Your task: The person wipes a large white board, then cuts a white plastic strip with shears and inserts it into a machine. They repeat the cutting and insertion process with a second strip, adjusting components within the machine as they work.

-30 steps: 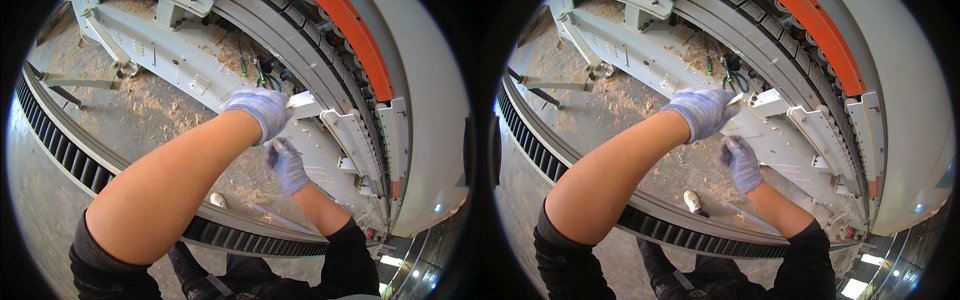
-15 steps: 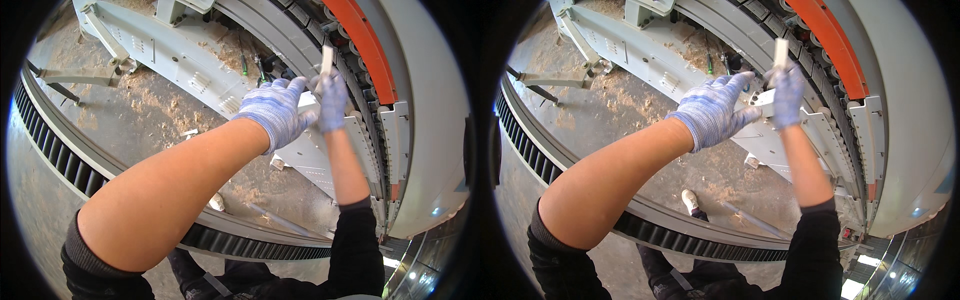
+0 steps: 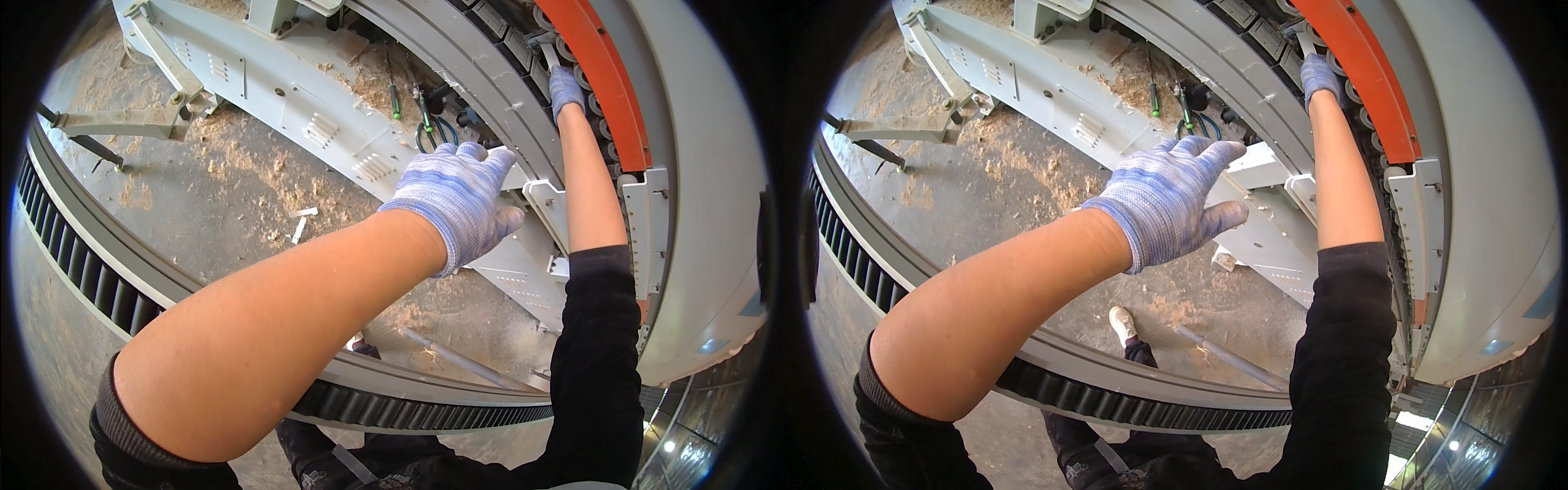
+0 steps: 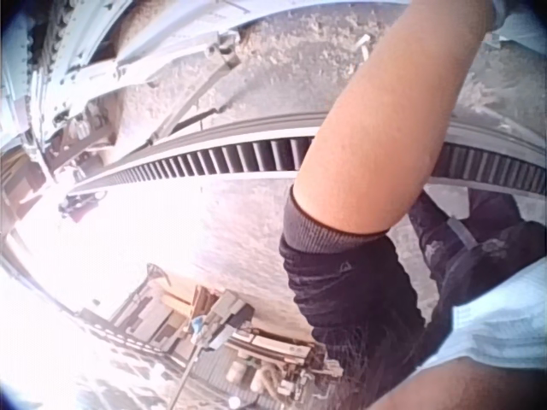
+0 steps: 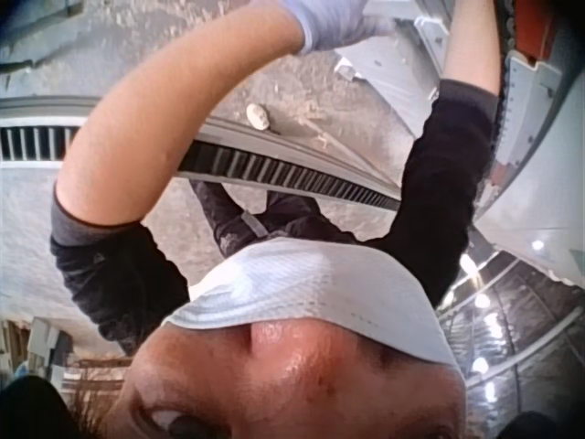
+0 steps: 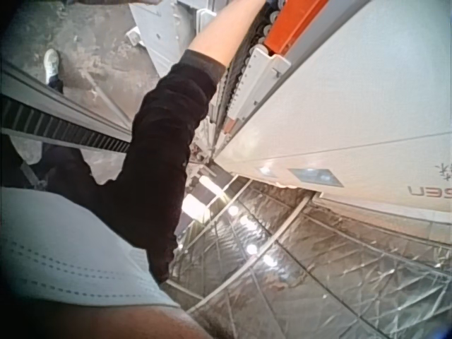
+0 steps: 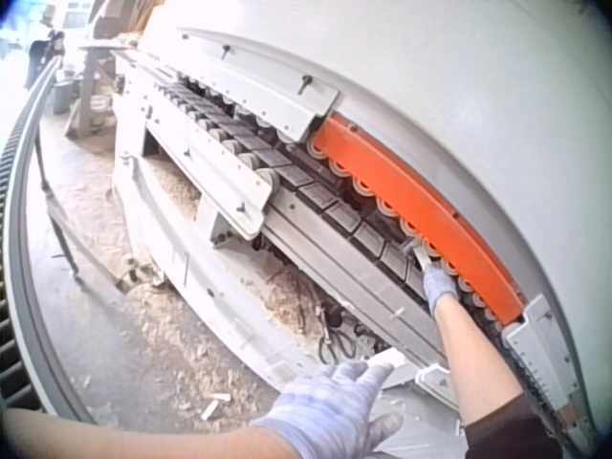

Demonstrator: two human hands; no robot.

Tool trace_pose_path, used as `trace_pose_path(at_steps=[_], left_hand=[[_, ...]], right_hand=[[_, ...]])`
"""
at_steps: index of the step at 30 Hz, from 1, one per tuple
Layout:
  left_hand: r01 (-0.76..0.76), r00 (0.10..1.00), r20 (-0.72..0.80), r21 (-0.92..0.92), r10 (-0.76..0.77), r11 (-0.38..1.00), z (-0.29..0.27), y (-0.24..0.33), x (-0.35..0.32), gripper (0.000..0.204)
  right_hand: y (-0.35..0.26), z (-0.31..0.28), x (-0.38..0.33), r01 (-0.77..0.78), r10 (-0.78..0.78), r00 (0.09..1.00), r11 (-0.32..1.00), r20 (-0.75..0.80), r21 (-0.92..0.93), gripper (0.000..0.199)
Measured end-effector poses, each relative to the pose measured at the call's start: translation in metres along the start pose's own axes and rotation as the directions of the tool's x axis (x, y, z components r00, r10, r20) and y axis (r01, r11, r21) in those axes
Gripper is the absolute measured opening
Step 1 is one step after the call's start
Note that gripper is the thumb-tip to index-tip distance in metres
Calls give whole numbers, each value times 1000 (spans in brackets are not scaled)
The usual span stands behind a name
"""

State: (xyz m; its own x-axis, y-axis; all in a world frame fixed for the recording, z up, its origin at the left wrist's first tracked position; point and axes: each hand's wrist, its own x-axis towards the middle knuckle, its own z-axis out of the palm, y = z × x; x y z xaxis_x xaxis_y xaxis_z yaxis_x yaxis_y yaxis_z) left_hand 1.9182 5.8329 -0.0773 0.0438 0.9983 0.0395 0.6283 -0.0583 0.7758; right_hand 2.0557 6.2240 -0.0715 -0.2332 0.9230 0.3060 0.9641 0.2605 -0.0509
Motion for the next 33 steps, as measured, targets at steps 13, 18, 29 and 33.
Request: trace_pose_path(at_steps=[13, 18, 29, 33], left_hand=[[-53, 998, 15, -30, 54, 998, -6, 2, -5, 61], [-45, 998, 32, -81, 48, 996, -4, 2, -7, 58], [-52, 994, 87, -115, 62, 992, -3, 4, -9, 53], [-40, 995, 83, -101, 49, 994, -1, 5, -9, 53]], right_hand=[[19, 18, 38, -25, 25, 1000, 995, -8, 92, 50], [33, 29, 56, 60, -57, 997, 996, -43, 60, 45], [65, 39, 98, -44, 99, 993, 816, -64, 576, 39], [30, 25, 58, -101, 164, 985, 782, -46, 616, 50]])
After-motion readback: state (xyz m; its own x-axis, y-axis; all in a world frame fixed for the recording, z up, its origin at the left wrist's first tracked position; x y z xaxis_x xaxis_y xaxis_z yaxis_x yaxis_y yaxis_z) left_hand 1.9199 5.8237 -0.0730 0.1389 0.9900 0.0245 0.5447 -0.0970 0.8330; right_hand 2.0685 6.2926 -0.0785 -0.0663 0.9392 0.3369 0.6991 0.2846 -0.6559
